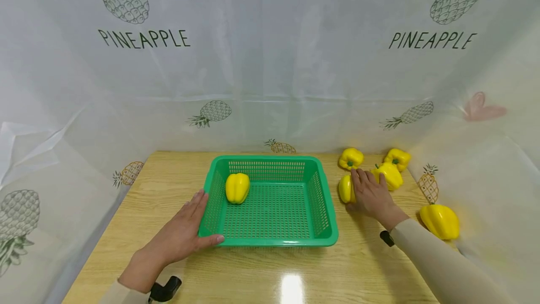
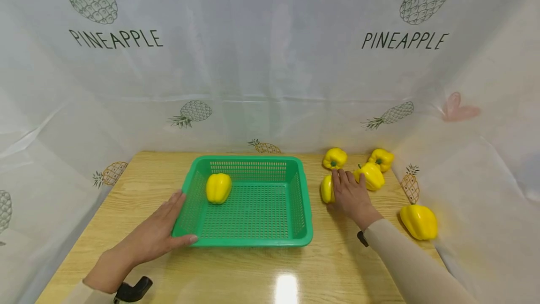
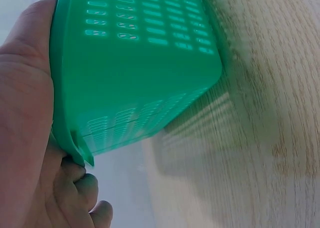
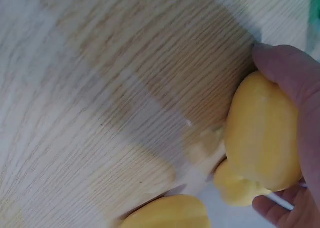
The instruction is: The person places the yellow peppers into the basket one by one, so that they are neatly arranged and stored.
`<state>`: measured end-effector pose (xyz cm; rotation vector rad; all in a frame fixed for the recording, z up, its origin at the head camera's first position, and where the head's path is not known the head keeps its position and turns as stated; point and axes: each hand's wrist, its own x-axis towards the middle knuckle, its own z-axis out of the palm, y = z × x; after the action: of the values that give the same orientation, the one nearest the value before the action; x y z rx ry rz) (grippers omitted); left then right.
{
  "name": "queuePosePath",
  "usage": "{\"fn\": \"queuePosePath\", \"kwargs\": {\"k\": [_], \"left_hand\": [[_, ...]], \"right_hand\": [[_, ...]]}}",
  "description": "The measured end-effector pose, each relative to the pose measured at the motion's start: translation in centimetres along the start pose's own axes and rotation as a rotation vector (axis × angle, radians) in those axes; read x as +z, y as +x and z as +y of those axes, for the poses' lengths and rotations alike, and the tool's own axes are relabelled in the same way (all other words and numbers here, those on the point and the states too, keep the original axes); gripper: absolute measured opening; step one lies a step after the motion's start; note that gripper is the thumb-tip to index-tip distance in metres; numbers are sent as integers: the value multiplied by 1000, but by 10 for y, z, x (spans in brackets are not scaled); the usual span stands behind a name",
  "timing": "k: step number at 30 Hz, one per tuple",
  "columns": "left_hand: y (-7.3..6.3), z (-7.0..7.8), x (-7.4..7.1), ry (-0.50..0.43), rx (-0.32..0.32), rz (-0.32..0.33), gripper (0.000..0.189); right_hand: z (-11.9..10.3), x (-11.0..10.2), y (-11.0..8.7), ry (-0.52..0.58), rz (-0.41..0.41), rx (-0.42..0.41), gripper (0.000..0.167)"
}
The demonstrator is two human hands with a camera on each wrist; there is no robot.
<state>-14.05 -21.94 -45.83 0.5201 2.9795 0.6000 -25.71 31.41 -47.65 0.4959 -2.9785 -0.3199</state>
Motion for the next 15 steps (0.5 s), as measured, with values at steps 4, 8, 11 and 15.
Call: {"fn": "queuePosePath", "kwargs": {"k": [4,8,11,15], "left_hand": [[1,0,-1,-9,-5,-2,123],[1,0,-2,-20,-5,-4,123],[0,0,-2,-22,-3,-3,123],[0,1,-2,-12,-4,-7,124]], "right_hand": [[3,2,5,7,-14,-10,118],[3,2,5,-11,14,-32,110],[4,1,3,-27,51,-50,102],[6,-2,3,-43,108,-61,101]]}}
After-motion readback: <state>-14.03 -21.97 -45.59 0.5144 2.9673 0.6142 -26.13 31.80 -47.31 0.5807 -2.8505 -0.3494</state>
